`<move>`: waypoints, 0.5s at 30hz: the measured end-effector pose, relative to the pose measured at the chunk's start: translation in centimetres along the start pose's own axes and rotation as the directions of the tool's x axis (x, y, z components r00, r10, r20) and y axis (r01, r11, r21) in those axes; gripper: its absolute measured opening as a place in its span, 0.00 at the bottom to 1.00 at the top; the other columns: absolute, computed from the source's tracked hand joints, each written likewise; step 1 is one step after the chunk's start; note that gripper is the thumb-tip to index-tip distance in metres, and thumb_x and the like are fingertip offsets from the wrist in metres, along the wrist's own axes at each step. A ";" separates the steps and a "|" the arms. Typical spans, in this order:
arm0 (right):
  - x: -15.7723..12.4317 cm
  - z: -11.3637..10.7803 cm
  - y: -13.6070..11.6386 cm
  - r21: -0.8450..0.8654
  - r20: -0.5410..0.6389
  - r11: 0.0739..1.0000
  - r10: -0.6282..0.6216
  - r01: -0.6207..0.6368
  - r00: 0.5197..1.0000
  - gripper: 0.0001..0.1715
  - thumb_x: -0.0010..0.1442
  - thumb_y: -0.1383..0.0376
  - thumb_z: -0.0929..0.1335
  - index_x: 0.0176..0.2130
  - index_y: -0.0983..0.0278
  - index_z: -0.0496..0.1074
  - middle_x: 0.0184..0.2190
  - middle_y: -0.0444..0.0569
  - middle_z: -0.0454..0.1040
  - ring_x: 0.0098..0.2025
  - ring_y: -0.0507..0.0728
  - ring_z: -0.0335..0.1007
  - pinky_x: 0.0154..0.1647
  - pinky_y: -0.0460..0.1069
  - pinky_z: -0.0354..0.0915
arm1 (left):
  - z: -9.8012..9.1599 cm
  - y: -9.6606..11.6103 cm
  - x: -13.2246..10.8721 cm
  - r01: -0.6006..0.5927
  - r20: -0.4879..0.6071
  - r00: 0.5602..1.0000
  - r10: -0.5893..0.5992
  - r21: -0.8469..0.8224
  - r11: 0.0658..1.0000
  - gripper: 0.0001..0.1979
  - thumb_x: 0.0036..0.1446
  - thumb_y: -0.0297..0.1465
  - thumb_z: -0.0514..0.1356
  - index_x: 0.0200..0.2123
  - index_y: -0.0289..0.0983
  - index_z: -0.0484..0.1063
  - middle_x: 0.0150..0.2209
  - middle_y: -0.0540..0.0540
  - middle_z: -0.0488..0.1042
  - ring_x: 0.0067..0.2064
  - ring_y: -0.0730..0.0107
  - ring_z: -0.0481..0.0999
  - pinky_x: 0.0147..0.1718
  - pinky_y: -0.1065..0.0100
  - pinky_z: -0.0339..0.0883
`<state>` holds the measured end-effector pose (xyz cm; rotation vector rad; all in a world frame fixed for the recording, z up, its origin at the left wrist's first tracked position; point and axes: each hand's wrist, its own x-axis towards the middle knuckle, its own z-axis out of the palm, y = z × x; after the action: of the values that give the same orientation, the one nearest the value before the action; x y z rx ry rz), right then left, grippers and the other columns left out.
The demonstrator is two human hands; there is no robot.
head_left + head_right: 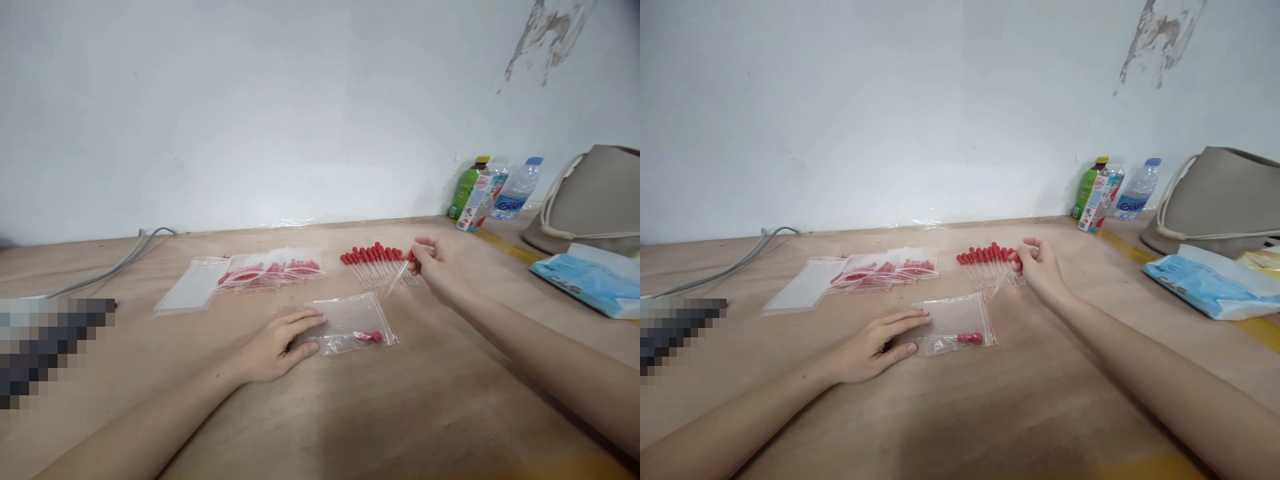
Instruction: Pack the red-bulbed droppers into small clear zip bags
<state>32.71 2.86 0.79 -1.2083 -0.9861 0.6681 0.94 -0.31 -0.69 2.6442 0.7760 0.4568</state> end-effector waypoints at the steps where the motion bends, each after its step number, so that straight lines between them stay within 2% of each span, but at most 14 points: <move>1: -0.9 -0.4 0.4 0.035 0.008 0.999 0.035 -0.035 0.999 0.11 0.53 0.63 0.65 0.37 0.62 0.59 0.22 0.39 0.69 0.18 0.47 0.62 0.18 0.42 0.60 | 0.0 0.0 0.0 -0.001 -0.003 1.000 0.001 0.003 1.000 0.21 0.60 0.34 0.52 0.57 0.43 0.58 0.57 0.46 0.61 0.57 0.63 0.61 0.55 0.58 0.57; 4: -3.1 -0.7 1.4 0.143 0.039 0.972 0.184 -0.187 0.982 0.08 0.53 0.64 0.66 0.33 0.62 0.60 0.23 0.40 0.70 0.19 0.46 0.63 0.20 0.41 0.62 | 0.0 0.0 0.0 -0.004 -0.006 1.000 0.004 0.015 1.000 0.21 0.60 0.35 0.52 0.57 0.43 0.57 0.57 0.46 0.61 0.57 0.63 0.61 0.55 0.58 0.57; 6: -4.2 -0.6 1.8 0.222 0.103 0.924 0.295 -0.311 0.950 0.08 0.53 0.65 0.66 0.32 0.61 0.60 0.23 0.41 0.70 0.21 0.47 0.66 0.23 0.42 0.64 | 0.0 0.0 -0.1 0.001 -0.005 1.000 -0.001 0.020 1.000 0.22 0.61 0.35 0.52 0.58 0.43 0.57 0.57 0.45 0.62 0.57 0.63 0.61 0.55 0.57 0.57; 8: -4.9 -0.6 1.7 0.234 0.246 0.870 0.379 -0.434 0.892 0.09 0.50 0.66 0.68 0.31 0.62 0.61 0.24 0.42 0.71 0.25 0.49 0.69 0.30 0.45 0.67 | 0.0 0.0 -0.2 0.009 -0.008 1.000 -0.008 0.021 1.000 0.22 0.61 0.35 0.52 0.58 0.42 0.56 0.57 0.45 0.62 0.57 0.62 0.61 0.55 0.56 0.57; 10: -5.3 -0.9 1.5 0.142 0.411 0.862 0.396 -0.487 0.821 0.12 0.47 0.65 0.71 0.30 0.62 0.63 0.26 0.44 0.72 0.29 0.50 0.70 0.35 0.46 0.66 | 0.1 -0.1 -0.2 0.020 -0.013 1.000 -0.020 0.023 1.000 0.23 0.60 0.35 0.52 0.59 0.42 0.55 0.57 0.45 0.62 0.57 0.61 0.60 0.55 0.56 0.56; 12: -5.3 -1.3 1.3 -0.016 0.552 0.902 0.367 -0.431 0.749 0.14 0.45 0.63 0.72 0.31 0.63 0.65 0.26 0.43 0.72 0.29 0.49 0.69 0.33 0.46 0.64 | 0.1 -0.1 -0.3 0.025 -0.020 0.999 -0.025 0.020 0.999 0.23 0.60 0.35 0.52 0.59 0.42 0.55 0.57 0.45 0.62 0.57 0.61 0.61 0.55 0.55 0.56; 15: -5.3 -1.6 1.2 -0.208 0.675 0.954 0.299 -0.214 0.675 0.16 0.44 0.57 0.72 0.30 0.64 0.67 0.20 0.40 0.67 0.22 0.47 0.61 0.24 0.44 0.57 | 0.2 -0.2 -0.3 0.015 -0.032 0.999 -0.015 0.010 1.000 0.23 0.60 0.35 0.52 0.58 0.41 0.56 0.56 0.44 0.62 0.57 0.61 0.62 0.55 0.56 0.58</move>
<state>31.88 -2.09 -1.86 -1.2185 -1.5144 1.3878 0.73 -0.37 -0.95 2.6448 0.8092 0.4930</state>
